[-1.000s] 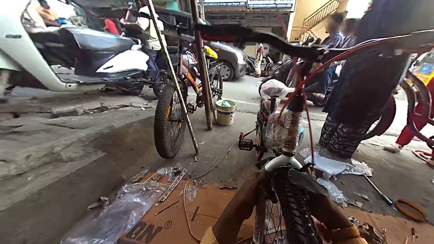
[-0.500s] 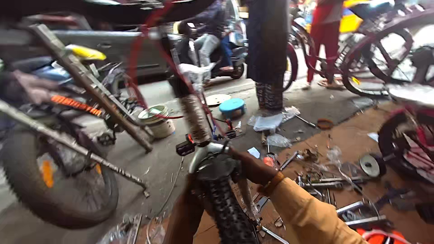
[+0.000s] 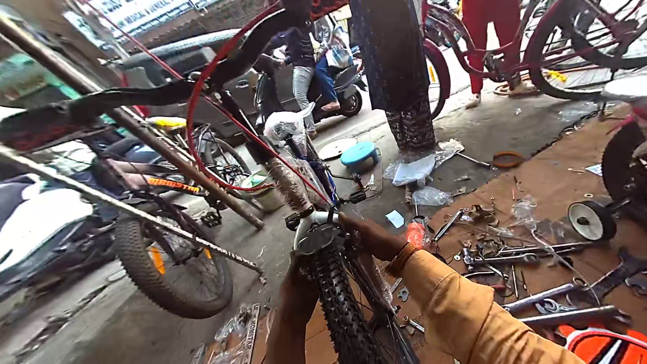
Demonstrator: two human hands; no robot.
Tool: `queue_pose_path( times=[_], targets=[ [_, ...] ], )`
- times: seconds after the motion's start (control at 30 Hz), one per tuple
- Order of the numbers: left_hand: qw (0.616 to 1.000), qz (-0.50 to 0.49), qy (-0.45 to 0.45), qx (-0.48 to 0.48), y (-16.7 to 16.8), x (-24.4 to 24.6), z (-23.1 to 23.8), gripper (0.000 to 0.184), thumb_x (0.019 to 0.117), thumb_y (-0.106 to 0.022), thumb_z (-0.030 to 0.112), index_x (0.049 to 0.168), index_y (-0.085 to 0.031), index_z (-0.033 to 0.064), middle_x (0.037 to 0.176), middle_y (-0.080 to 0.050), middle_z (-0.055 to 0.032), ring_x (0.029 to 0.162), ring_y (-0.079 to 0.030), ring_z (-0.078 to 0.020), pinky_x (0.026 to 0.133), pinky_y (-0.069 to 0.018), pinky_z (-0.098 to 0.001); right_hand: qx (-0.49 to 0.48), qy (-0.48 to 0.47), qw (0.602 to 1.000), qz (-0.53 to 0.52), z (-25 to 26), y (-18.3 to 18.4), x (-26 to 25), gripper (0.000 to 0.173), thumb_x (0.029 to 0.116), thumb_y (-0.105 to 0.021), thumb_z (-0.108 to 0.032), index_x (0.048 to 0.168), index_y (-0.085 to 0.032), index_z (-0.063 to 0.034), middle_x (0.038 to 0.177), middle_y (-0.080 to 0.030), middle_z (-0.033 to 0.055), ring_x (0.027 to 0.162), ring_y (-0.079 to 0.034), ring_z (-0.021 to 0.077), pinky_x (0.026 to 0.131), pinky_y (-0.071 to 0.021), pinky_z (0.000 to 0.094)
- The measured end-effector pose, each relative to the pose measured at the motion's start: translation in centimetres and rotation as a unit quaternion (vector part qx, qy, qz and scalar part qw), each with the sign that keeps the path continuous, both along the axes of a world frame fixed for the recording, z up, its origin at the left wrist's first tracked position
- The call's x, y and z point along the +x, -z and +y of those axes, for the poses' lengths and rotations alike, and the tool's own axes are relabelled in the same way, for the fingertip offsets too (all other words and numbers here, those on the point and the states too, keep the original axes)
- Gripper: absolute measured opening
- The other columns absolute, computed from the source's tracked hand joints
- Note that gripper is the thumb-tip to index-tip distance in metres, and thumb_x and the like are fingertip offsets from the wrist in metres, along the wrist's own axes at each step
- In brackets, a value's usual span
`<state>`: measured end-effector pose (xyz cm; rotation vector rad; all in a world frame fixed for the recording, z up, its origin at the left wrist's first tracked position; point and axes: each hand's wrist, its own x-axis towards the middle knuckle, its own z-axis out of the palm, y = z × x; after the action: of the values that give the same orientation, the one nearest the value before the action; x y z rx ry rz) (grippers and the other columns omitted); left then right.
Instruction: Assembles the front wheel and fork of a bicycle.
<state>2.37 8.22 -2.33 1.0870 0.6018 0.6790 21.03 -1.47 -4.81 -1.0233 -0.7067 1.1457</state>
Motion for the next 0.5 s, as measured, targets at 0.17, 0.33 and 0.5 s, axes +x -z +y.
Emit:
queue_pose_path(
  times=[0.17,0.33,0.5],
  targets=[
    [0.994,-0.053,0.085,0.044,2.8,-2.2,0.7,0.051,0.1052,-0.04,0.053,0.127,-0.058,0.0112,0.109,-0.071,-0.0045,0.102,-0.069,-0.0137,0.091,-0.0582,-0.0359,0.004,-0.011,1.0,0.022,0.4,0.7,0.0,0.057,0.1024,-0.04,-0.066,0.1,-0.061,-0.0133,0.069,-0.052,-0.0028,0.057,-0.053,0.0085,0.056,-0.0502,0.0273],
    [0.988,0.03,0.076,0.132,4.3,-2.7,-0.8,0.049,0.0896,-0.067,0.024,0.129,-0.049,0.0014,0.101,-0.069,-0.0049,0.092,-0.069,-0.011,0.085,-0.059,-0.0331,-0.035,0.051,0.998,0.016,-2.0,-1.0,-1.6,0.056,0.1,-0.044,-0.067,0.099,-0.062,-0.0137,0.063,-0.048,-0.0043,0.049,-0.046,0.0052,0.047,-0.0424,0.0219],
    [0.983,0.141,-0.016,0.117,3.6,-1.3,-2.0,0.021,0.1049,-0.048,0.007,0.124,-0.055,0.0018,0.096,-0.065,-0.007,0.081,-0.064,-0.0117,0.072,-0.0569,-0.0332,-0.03,0.026,0.998,-0.049,-0.3,-0.1,-0.6,0.063,0.1038,-0.034,-0.067,0.112,-0.061,-0.0099,0.074,-0.056,-0.0002,0.061,-0.054,0.0107,0.059,-0.0499,0.0309]
  ],
)
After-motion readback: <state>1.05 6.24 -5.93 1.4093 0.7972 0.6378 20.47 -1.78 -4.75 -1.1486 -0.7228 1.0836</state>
